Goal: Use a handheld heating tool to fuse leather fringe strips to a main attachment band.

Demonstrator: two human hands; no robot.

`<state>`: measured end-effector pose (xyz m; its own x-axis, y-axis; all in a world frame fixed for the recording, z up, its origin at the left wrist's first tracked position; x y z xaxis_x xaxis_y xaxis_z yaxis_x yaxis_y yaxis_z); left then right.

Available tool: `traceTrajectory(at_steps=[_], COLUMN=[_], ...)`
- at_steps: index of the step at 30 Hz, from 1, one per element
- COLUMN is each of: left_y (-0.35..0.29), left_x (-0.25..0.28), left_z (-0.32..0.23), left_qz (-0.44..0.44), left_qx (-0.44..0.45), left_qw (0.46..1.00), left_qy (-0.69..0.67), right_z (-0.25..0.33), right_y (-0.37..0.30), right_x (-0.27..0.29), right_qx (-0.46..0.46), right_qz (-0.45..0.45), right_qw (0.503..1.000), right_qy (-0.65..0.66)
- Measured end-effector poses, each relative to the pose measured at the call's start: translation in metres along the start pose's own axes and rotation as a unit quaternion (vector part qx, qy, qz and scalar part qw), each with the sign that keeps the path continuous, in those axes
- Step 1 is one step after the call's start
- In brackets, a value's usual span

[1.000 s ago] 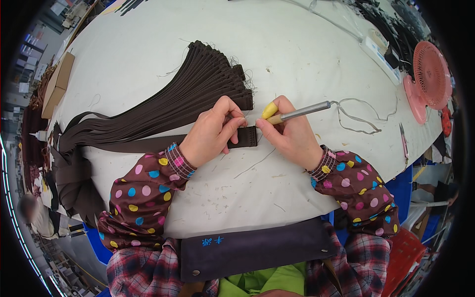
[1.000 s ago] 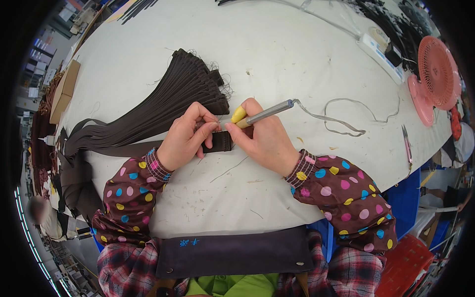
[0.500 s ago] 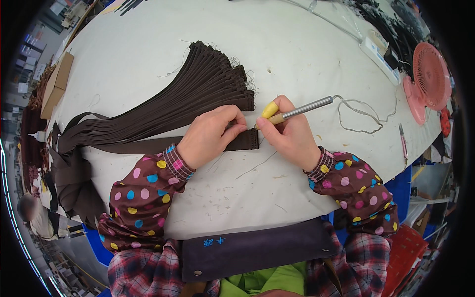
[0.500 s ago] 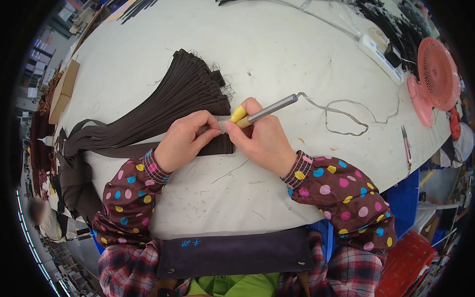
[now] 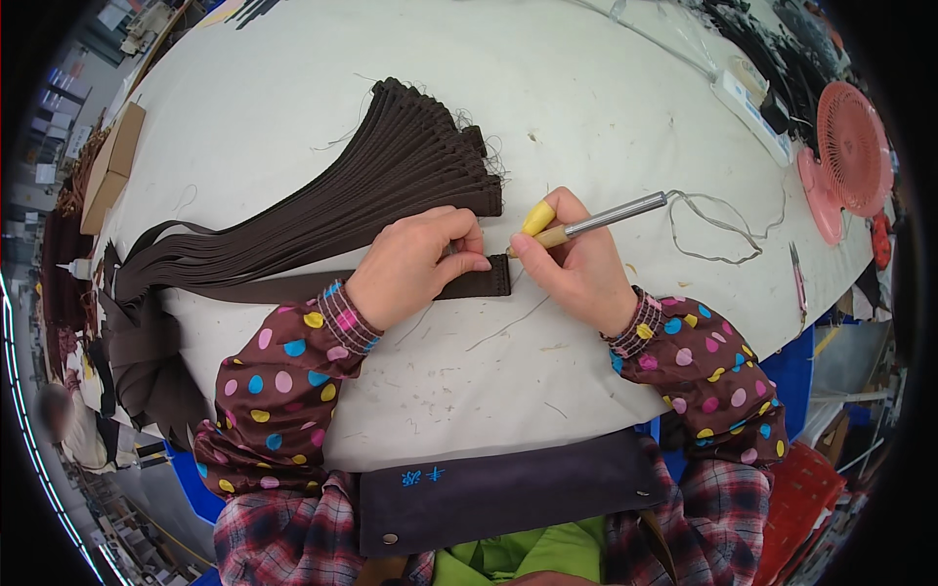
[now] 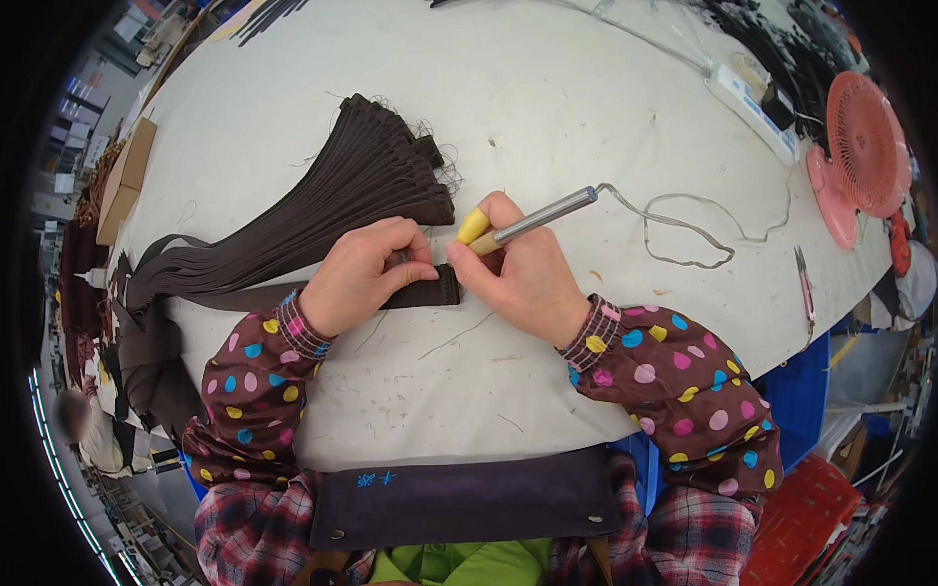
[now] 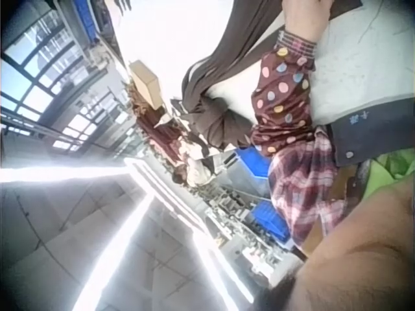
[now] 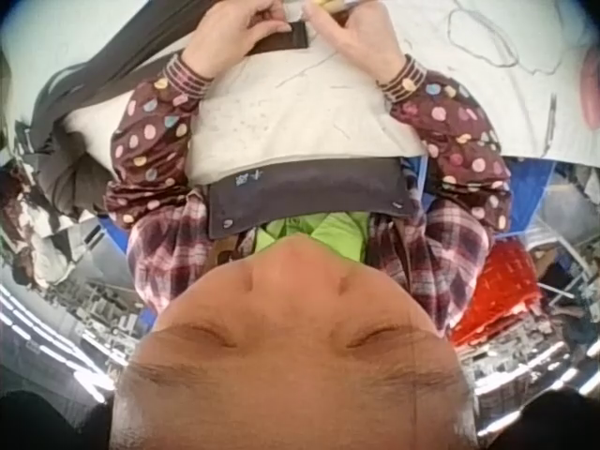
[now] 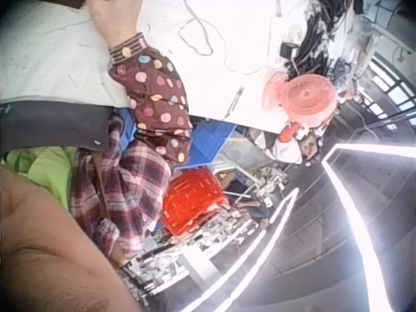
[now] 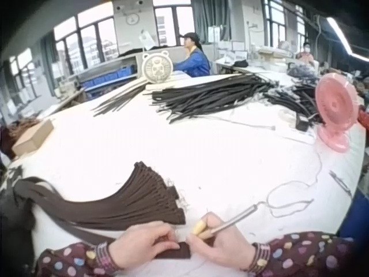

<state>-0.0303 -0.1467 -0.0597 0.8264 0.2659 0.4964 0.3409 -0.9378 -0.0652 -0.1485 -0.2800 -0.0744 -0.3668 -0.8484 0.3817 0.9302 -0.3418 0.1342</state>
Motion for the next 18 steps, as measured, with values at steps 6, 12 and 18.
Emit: traceTrajectory(at_steps=[6, 12, 18], left_y=[-0.002, 0.0, 0.001], left_x=[-0.01, -0.004, -0.003], left_z=[0.004, 0.004, 0.009], left_qz=[-0.043, -0.039, -0.013], left_qx=[-0.072, -0.013, 0.062], left_qw=[0.996, 0.993, 0.97], left_qy=[-0.003, -0.113, -0.233], right_z=[0.007, 0.003, 0.001], right_y=[0.0, 0.0, 0.001], right_x=[0.001, -0.001, -0.003], right_qx=[-0.036, -0.034, 0.012], right_qz=[0.031, 0.032, 0.012], right_qw=[0.999, 0.999, 0.999], right_qy=[0.015, -0.002, -0.035])
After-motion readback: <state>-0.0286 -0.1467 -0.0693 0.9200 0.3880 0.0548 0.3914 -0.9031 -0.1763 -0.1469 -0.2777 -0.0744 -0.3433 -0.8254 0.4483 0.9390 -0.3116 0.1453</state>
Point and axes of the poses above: each hand's wrist, its own y-axis towards the middle knuckle, its own x-axis out of the back of the hand, z = x × y, the point moved 3 cm from there along y, towards the middle knuckle, and after that the axes turned 12 degrees about -y, right-handed, at the moved point
